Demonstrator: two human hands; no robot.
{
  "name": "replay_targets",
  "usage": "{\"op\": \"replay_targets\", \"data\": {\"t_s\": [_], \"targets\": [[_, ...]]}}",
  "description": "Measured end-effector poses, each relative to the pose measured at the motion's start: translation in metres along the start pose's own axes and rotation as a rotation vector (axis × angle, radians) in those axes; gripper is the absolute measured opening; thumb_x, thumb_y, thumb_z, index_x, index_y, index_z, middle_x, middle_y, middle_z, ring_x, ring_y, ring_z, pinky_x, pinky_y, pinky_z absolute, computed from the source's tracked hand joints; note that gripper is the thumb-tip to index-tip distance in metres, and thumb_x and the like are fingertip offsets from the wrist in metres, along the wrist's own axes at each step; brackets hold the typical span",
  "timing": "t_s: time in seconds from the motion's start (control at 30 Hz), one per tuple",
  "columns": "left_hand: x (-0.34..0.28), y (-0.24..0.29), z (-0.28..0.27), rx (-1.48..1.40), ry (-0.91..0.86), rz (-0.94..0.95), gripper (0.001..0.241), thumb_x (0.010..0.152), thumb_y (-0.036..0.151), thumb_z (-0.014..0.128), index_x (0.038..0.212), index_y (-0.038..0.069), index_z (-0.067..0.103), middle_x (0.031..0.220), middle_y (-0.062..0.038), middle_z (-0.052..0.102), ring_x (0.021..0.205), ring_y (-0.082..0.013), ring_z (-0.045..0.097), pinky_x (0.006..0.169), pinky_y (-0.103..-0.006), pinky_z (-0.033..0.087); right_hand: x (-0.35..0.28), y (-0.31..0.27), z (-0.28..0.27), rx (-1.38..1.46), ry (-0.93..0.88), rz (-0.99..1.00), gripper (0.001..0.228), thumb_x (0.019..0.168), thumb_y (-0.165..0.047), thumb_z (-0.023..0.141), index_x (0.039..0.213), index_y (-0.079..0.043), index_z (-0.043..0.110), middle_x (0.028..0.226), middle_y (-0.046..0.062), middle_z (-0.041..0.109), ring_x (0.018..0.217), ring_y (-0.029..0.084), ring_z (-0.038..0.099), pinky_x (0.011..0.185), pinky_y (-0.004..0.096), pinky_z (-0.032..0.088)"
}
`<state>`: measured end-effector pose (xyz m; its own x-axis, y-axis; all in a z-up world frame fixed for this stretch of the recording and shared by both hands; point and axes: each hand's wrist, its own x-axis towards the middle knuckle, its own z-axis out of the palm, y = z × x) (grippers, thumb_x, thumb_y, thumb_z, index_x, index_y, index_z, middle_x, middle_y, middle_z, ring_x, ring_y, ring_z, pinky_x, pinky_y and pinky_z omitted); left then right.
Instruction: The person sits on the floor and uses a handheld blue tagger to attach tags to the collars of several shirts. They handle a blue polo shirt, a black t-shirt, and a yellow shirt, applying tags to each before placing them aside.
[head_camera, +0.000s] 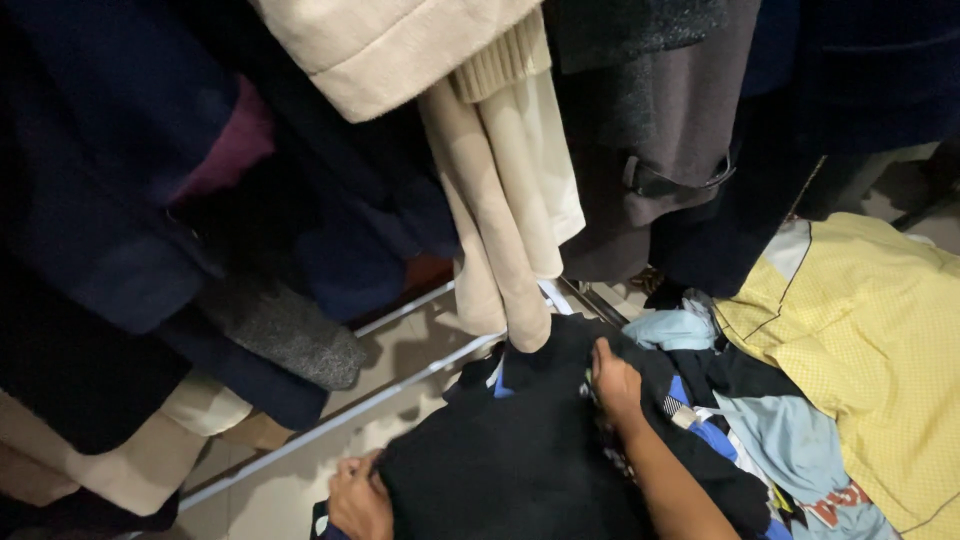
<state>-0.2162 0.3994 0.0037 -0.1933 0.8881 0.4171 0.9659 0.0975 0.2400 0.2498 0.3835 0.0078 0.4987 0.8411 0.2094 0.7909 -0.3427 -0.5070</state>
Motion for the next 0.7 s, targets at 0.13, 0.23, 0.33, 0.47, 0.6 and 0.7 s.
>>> {"op": "replay_targets", "data": {"t_s": [0.13, 0.23, 0.33, 0.47, 0.6, 0.7], "targets": [[0.015, 0.018, -0.007, 0.355, 0.313, -0.079, 0.052, 0.069, 0.010, 0.070, 0.111, 0.041, 0.070, 0.110, -0.008, 0.059, 0.103, -0.0304, 0.052, 0.087, -0.0429, 0.037, -0.016, -0.018, -0.014, 0.224, 0.114, 0.023, 0.015, 0.101, -0.026, 0.043, 0.108, -0.015, 0.051, 0.089, 0.017, 0.062, 0.088, 0.039, 0.059, 0.074, 0.054, 0.045], [-0.002, 0.052, -0.022, 0.247, 0.473, -0.114, 0.048, 0.098, 0.002, 0.053, 0.140, 0.022, 0.062, 0.167, -0.021, 0.040, 0.145, -0.0455, 0.044, 0.114, -0.0579, 0.034, -0.025, 0.013, 0.042, 0.070, 0.157, -0.237, 0.054, 0.087, -0.025, 0.072, 0.135, -0.008, 0.054, 0.117, 0.020, 0.065, 0.108, 0.038, 0.061, 0.101, 0.048, 0.041], [-0.050, 0.066, 0.036, 0.068, 0.232, 0.084, 0.092, 0.063, 0.034, 0.076, 0.148, 0.017, 0.045, 0.171, -0.023, 0.023, 0.158, -0.0479, 0.018, 0.119, -0.0681, 0.021, -0.061, -0.022, 0.023, 0.012, 0.202, -0.235, 0.086, 0.089, -0.033, 0.070, 0.161, -0.013, 0.027, 0.154, 0.018, 0.044, 0.143, 0.039, 0.037, 0.116, 0.059, 0.028], [-0.131, 0.085, 0.043, 0.009, -0.045, 0.388, 0.096, 0.074, 0.068, 0.059, 0.159, 0.037, 0.027, 0.172, -0.002, 0.013, 0.157, -0.0312, 0.013, 0.111, -0.0683, 0.021, -0.101, -0.039, 0.025, 0.072, -0.003, -0.395, 0.096, 0.093, -0.045, 0.069, 0.164, -0.014, 0.013, 0.170, 0.013, 0.017, 0.157, 0.038, 0.009, 0.123, 0.056, 0.011], [-0.131, 0.042, 0.076, 0.259, 0.010, 0.261, 0.121, 0.059, 0.099, 0.050, 0.160, 0.044, 0.013, 0.173, 0.010, 0.007, 0.156, -0.0255, 0.015, 0.113, -0.0673, 0.020, -0.092, 0.031, 0.049, -0.205, -0.168, -0.664, 0.090, 0.096, -0.062, 0.058, 0.164, -0.020, 0.017, 0.170, 0.004, 0.016, 0.156, 0.029, 0.010, 0.123, 0.047, 0.011], [-0.122, 0.022, 0.064, 0.215, 0.063, 0.113, 0.106, 0.067, 0.089, 0.044, 0.160, 0.041, 0.024, 0.172, 0.006, 0.022, 0.158, -0.0311, 0.024, 0.120, -0.0717, 0.020, -0.098, 0.064, 0.029, -0.354, 0.098, -0.763, 0.089, 0.090, -0.063, 0.062, 0.161, -0.020, 0.029, 0.168, 0.002, 0.027, 0.155, 0.023, 0.020, 0.123, 0.045, 0.017]]}}
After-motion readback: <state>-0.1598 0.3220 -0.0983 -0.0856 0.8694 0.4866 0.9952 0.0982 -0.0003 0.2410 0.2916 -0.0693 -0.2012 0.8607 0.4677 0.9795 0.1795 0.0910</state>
